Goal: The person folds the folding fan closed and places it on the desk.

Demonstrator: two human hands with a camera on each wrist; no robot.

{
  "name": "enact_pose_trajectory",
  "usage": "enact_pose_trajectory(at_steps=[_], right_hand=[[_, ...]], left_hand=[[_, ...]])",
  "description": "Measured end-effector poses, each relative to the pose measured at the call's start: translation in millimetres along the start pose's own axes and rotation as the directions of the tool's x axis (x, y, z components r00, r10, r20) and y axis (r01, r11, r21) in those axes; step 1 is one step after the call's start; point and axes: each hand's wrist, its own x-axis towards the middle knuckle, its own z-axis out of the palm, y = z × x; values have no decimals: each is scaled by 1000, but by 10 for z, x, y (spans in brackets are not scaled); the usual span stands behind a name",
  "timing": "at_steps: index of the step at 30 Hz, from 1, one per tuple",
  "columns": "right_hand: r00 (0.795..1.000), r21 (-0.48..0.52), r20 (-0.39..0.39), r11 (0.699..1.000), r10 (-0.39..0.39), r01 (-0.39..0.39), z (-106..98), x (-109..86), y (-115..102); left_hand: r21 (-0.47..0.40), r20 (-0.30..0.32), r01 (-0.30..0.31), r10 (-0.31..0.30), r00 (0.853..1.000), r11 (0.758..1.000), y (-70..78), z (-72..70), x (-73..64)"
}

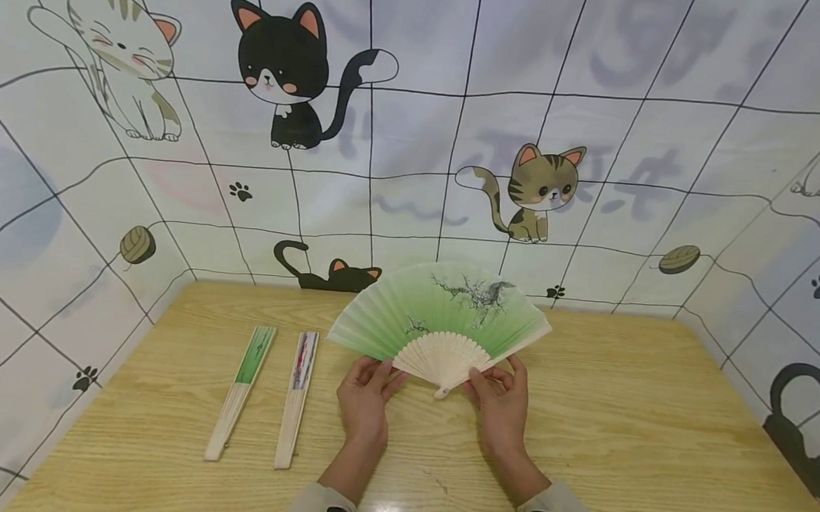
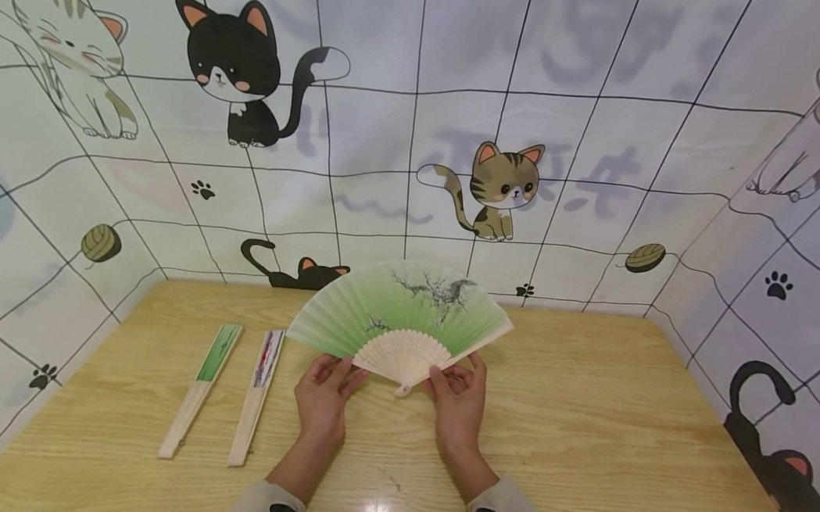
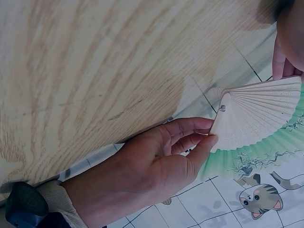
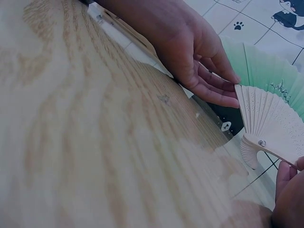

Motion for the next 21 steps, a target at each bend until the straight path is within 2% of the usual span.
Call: enact_pose_trajectory(at_steps=[21], right_hand=[[1000,-43,9,999,-22,22,-7,2,-7]], left_hand=[[22,10,-33,33,999,999,-12,-5,2]])
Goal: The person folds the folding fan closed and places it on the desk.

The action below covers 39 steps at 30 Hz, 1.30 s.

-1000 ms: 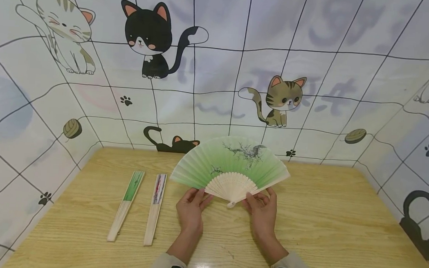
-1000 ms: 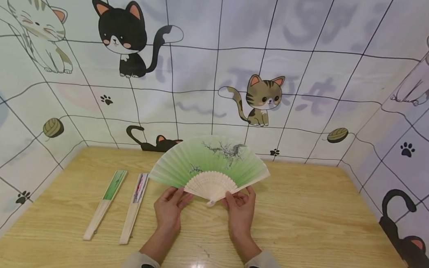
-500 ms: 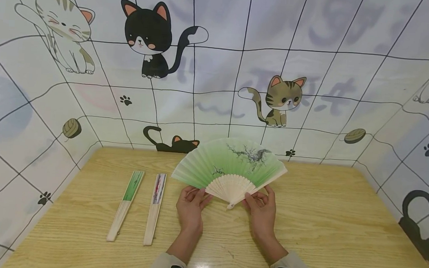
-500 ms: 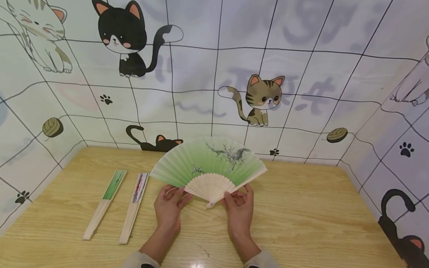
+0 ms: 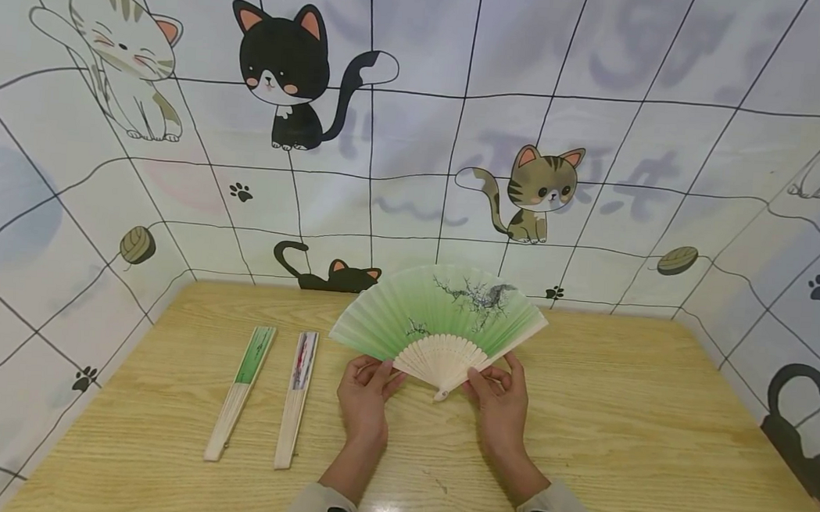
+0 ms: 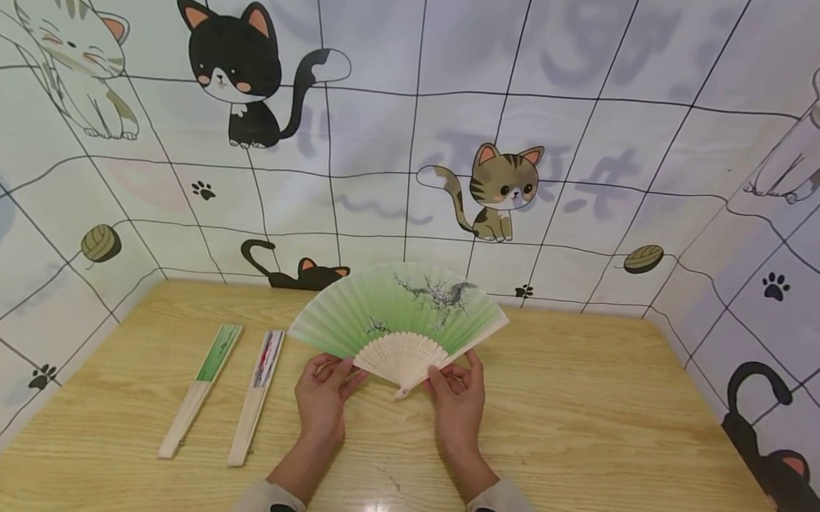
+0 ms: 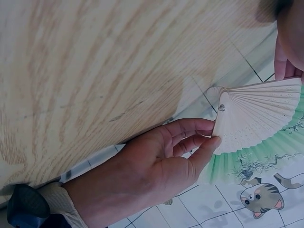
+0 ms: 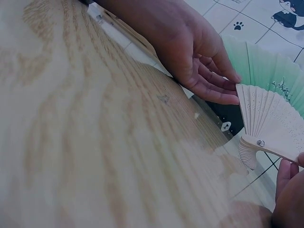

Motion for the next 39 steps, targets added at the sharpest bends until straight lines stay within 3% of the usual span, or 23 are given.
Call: enact_pose_trajectory(at_steps=[14,31,39], right_hand=[[1000,-24,-7,1000,-13,12,4,-7,2],[998,-35,40,998,-48,49,2,6,-2],[996,-58,66,996,-66,70,6,-6,-17]], left_hand=[[25,20,-32,31,999,999,-6,-2,2],[24,32,-80,79,996,997,-1,7,-5],[12,45,-74,74,996,997,12,-4,-14]])
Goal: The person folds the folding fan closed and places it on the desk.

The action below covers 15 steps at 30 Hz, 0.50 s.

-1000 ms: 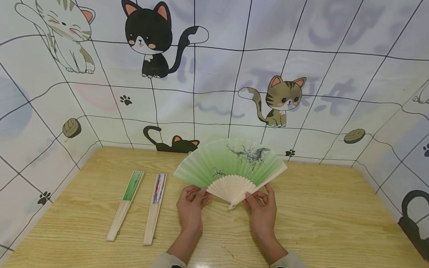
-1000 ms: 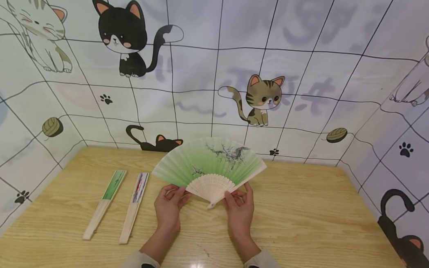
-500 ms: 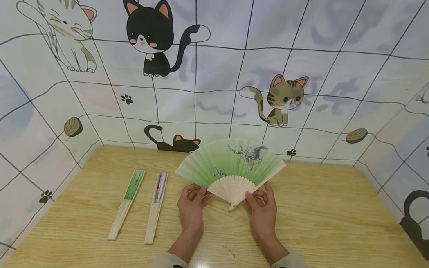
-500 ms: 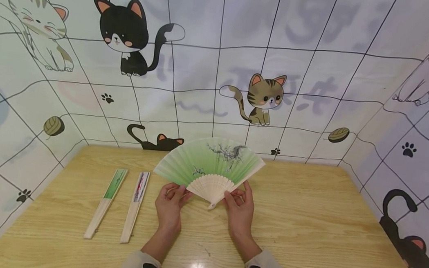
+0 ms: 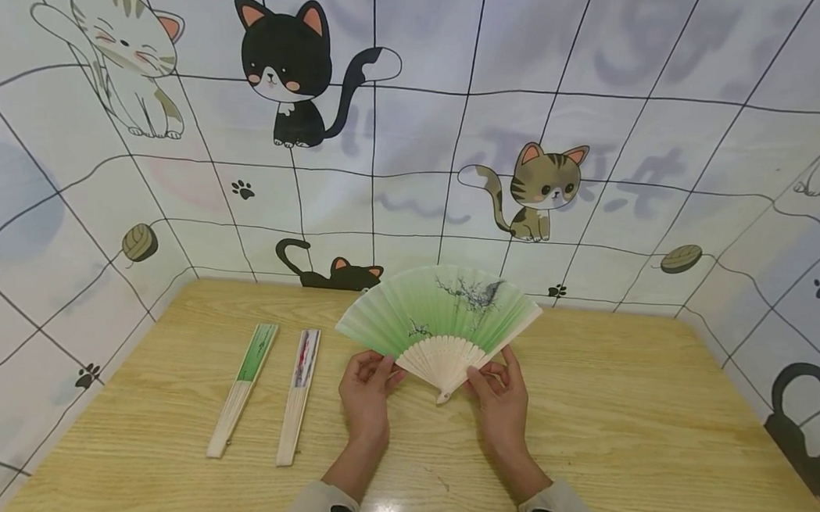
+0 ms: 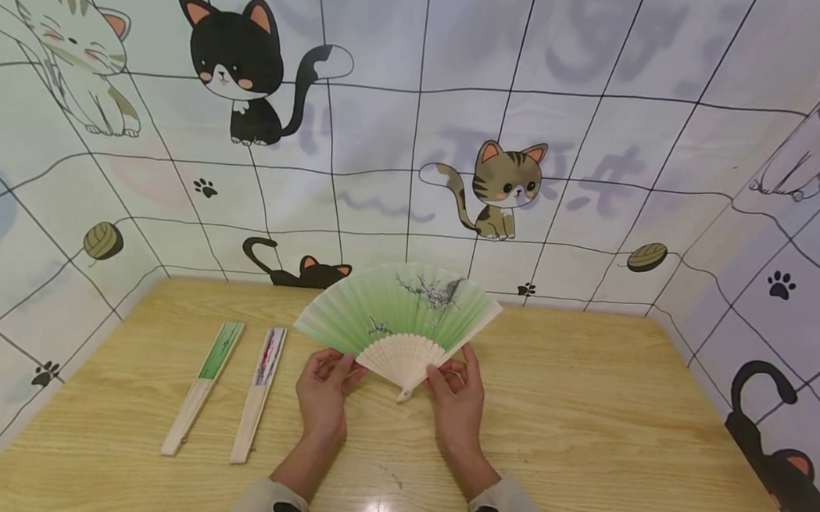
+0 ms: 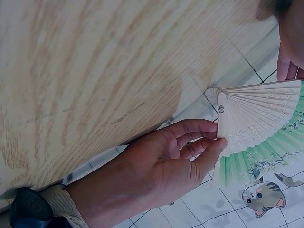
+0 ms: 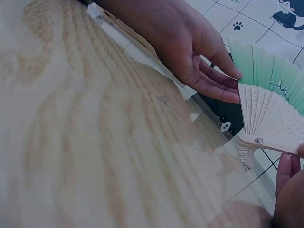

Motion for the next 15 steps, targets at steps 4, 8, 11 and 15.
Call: enact_pose_trajectory(at_steps=[4,8,11,15], right_hand=[[1000,-6,9,1000,-5,5,0,-1,1],[1000,5,10,1000,1,-1,-1,-3,-1],[1000,-6,22,1000,-9,9,-6,-5,-3],[999,-48,33,998,-30,31,-14,-7,-2]], left_hand=[[5,0,-2,2,1000,1000,5,7,-1],[0,2,-5,5,1000,1000,8,11,-6],[-4,8,-5,5,1000,1000,7,10,-8],[0,19,-12,12,1000,1000,3,1,-4]])
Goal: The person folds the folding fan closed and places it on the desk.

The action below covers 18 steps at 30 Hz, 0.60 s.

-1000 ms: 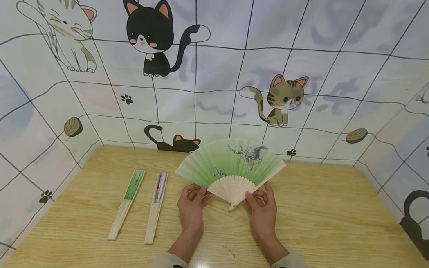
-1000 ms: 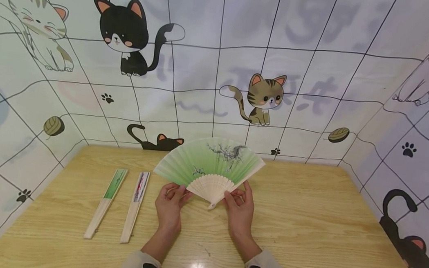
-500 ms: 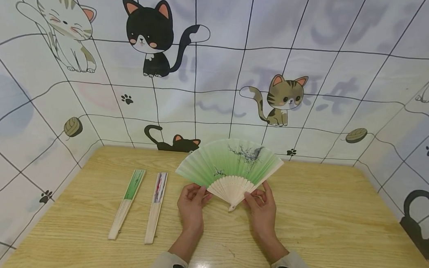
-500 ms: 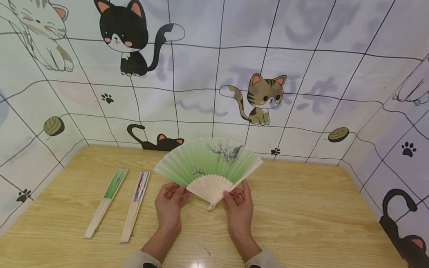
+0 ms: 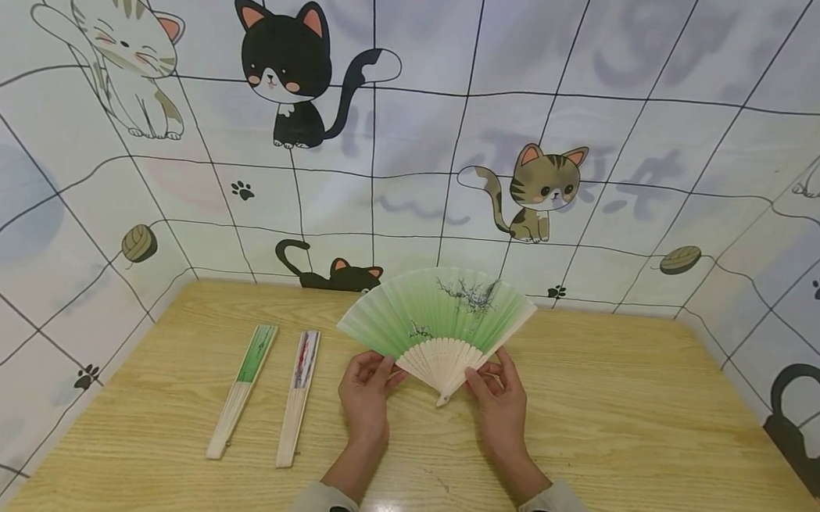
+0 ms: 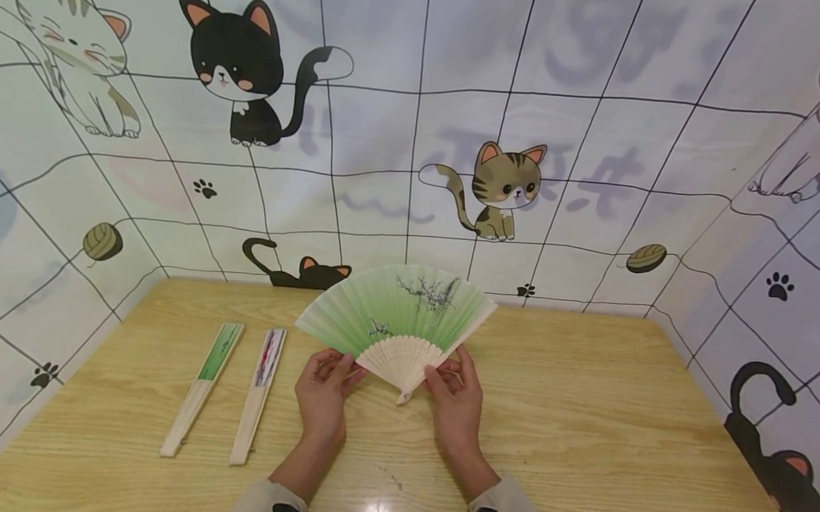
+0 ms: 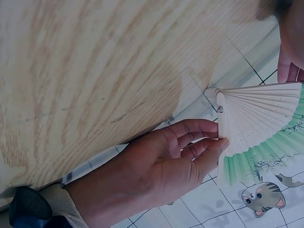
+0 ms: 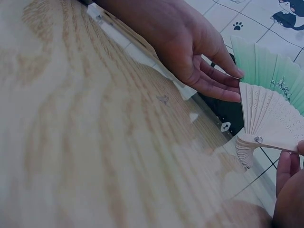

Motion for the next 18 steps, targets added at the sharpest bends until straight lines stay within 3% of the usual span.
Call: enact_pose_trajectory(at_steps=[18], right_hand=[[1000,-16,8,1000,-3,3,9,0,3]], left_hand=[[22,14,6,-7,1000,1000,4,-10,-4]])
